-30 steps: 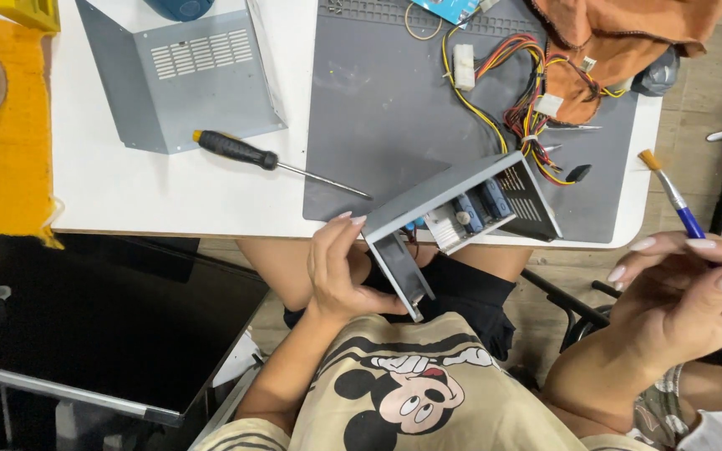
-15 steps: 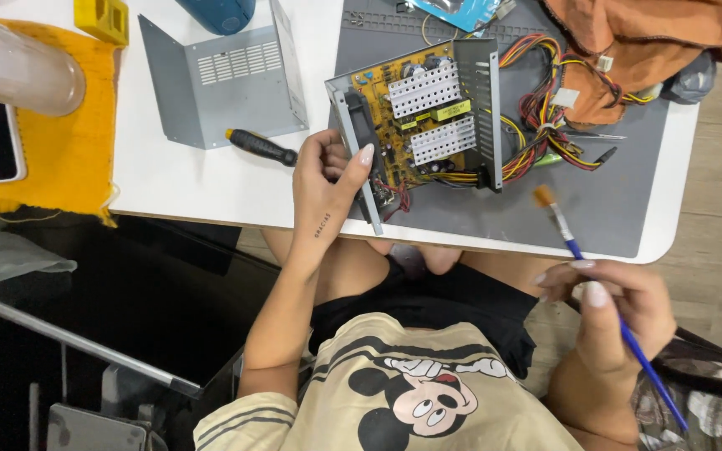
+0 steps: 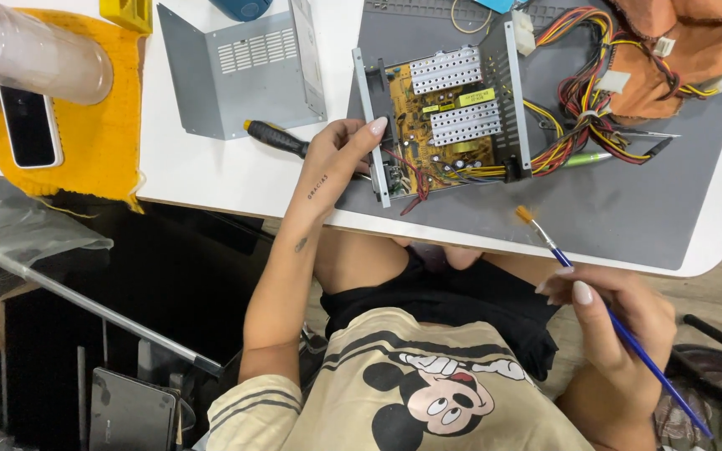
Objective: Cleaning the internal components of a computer power supply unit using a brush.
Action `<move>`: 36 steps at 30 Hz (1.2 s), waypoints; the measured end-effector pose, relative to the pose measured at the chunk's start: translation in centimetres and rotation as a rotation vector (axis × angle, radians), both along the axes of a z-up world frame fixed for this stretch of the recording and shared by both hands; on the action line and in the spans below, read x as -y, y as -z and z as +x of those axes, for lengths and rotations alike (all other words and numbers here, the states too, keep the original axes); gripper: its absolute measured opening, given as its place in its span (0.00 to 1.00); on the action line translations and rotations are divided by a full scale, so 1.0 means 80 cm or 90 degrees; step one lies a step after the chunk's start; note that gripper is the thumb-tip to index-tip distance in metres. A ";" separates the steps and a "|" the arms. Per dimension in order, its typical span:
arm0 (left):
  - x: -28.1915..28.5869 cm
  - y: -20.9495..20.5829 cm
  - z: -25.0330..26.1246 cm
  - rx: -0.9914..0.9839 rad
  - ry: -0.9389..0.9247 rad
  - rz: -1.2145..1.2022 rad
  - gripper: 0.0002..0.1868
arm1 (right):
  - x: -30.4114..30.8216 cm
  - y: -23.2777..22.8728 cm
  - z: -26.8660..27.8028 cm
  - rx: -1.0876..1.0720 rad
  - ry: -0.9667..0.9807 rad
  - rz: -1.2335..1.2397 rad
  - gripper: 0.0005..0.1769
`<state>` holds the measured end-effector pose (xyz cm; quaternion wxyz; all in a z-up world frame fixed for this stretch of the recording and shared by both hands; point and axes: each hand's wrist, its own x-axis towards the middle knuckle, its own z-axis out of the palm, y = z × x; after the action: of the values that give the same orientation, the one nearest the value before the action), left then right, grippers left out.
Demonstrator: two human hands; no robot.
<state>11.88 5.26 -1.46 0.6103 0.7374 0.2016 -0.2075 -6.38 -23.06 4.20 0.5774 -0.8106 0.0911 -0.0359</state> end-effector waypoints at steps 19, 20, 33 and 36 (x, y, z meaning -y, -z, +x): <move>0.034 -0.057 -0.065 0.662 0.203 0.259 0.17 | 0.017 0.054 -0.004 -0.009 0.079 0.251 0.19; 0.043 -0.058 -0.083 0.766 0.286 0.209 0.12 | 0.026 0.072 -0.007 0.018 0.033 0.283 0.17; 0.179 0.045 -0.127 0.664 0.380 -0.046 0.19 | 0.263 0.200 -0.133 0.105 0.102 0.069 0.28; 0.215 0.059 -0.148 0.786 0.506 0.068 0.32 | 0.182 0.160 -0.099 0.086 0.132 -0.004 0.37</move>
<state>0.01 -11.96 -6.15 0.4547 0.7661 -0.4514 0.0501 -14.28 -37.64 -8.56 0.5729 -0.7944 0.1355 -0.1499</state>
